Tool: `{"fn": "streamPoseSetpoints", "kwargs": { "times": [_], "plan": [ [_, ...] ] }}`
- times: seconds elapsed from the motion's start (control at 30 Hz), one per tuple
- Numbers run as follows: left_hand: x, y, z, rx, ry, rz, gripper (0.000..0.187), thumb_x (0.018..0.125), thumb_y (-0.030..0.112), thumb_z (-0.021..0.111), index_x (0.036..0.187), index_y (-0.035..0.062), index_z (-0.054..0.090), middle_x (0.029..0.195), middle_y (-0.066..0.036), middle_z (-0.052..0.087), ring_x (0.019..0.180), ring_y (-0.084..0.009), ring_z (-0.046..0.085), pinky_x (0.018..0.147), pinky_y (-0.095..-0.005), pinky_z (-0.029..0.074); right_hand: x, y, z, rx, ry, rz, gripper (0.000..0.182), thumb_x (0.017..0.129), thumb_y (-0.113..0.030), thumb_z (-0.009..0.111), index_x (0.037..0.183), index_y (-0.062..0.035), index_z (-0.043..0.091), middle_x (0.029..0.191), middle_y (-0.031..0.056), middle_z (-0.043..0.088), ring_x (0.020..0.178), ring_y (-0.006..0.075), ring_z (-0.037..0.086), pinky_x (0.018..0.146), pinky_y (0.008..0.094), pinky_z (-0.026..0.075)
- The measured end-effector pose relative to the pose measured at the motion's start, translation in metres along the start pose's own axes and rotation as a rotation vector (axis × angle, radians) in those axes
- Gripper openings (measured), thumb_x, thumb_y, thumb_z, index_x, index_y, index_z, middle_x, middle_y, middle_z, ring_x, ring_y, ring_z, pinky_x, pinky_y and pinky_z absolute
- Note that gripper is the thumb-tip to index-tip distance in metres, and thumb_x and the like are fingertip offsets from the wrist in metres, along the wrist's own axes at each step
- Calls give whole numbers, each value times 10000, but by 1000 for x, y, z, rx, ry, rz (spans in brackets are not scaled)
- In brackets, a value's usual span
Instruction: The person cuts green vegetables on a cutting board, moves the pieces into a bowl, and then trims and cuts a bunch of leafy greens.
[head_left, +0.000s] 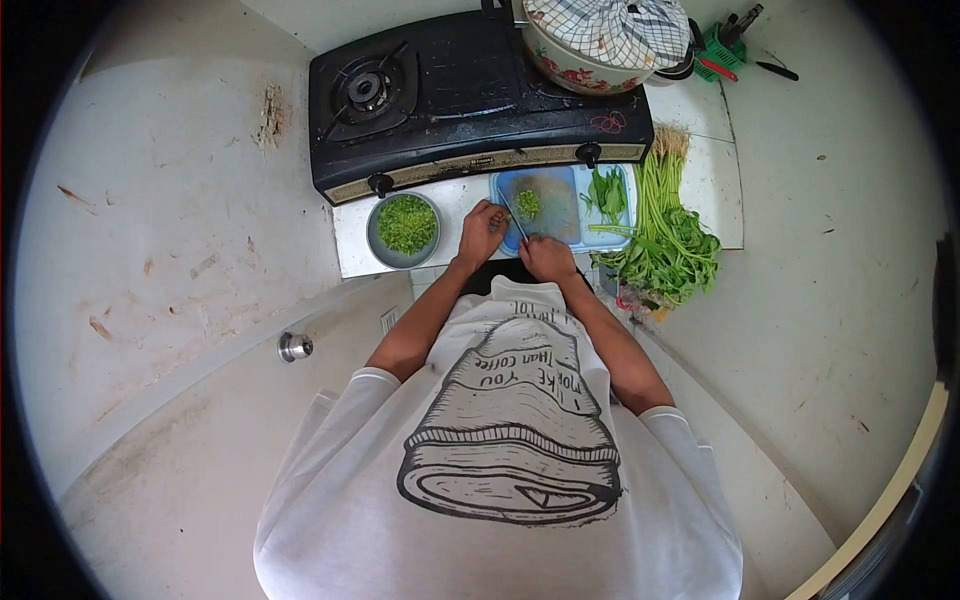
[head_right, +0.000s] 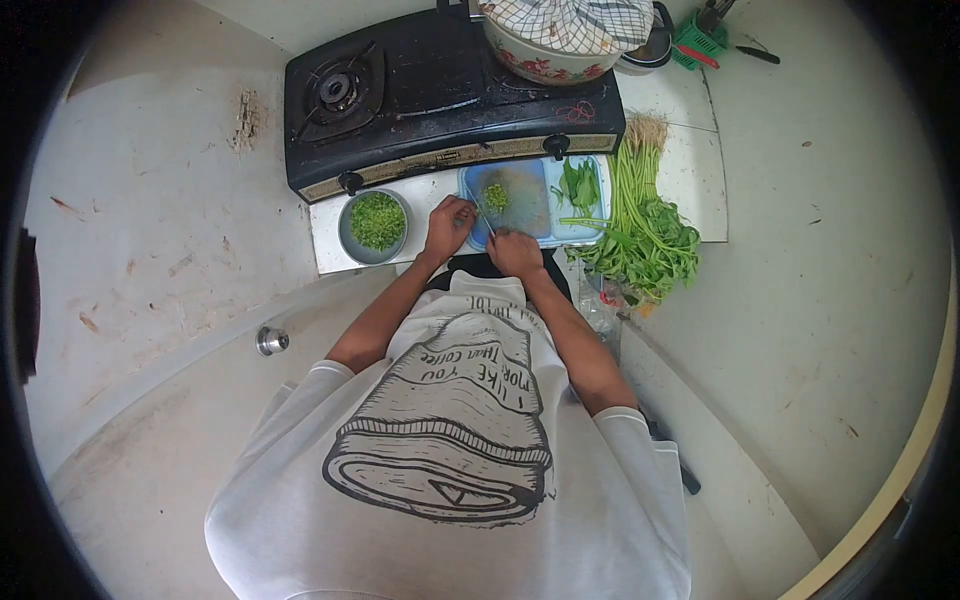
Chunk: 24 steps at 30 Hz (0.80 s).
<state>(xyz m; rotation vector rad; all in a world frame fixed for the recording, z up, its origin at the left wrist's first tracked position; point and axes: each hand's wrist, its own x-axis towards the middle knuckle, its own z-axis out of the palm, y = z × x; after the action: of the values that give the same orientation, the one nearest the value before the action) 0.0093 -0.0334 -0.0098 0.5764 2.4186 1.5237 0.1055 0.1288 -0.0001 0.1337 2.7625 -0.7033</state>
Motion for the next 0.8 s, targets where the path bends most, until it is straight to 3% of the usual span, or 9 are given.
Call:
{"fn": "streamPoseSetpoints", "kwargs": {
  "times": [0.5, 0.7, 0.8],
  "plan": [
    [0, -4, 1, 32, -22, -9, 109, 841, -31, 682, 948, -34, 703, 915, -160, 641, 810, -285, 710, 761, -359, 598, 15, -11, -1, 8, -44, 1, 461, 1048, -356, 488, 904, 26, 702, 829, 270, 719, 777, 433, 726, 743, 519, 591],
    [-4, -7, 0, 47, -4, -33, 177, 850, -11, 706, 1026, -17, 727, 971, -161, 675, 886, -265, 735, 809, -348, 616, 11, -16, -11, 3, -34, 8, 465, 1042, -367, 495, 911, 26, 706, 860, 258, 728, 807, 428, 729, 762, 516, 589],
    [-3, -3, 0, 48, 11, -43, 142, 847, -36, 695, 987, -37, 721, 912, -165, 656, 807, -271, 717, 764, -346, 604, 10, -13, -8, -11, -74, 47, 469, 1037, -375, 502, 904, 25, 707, 869, 260, 728, 821, 431, 727, 770, 521, 587]
  ]
}}
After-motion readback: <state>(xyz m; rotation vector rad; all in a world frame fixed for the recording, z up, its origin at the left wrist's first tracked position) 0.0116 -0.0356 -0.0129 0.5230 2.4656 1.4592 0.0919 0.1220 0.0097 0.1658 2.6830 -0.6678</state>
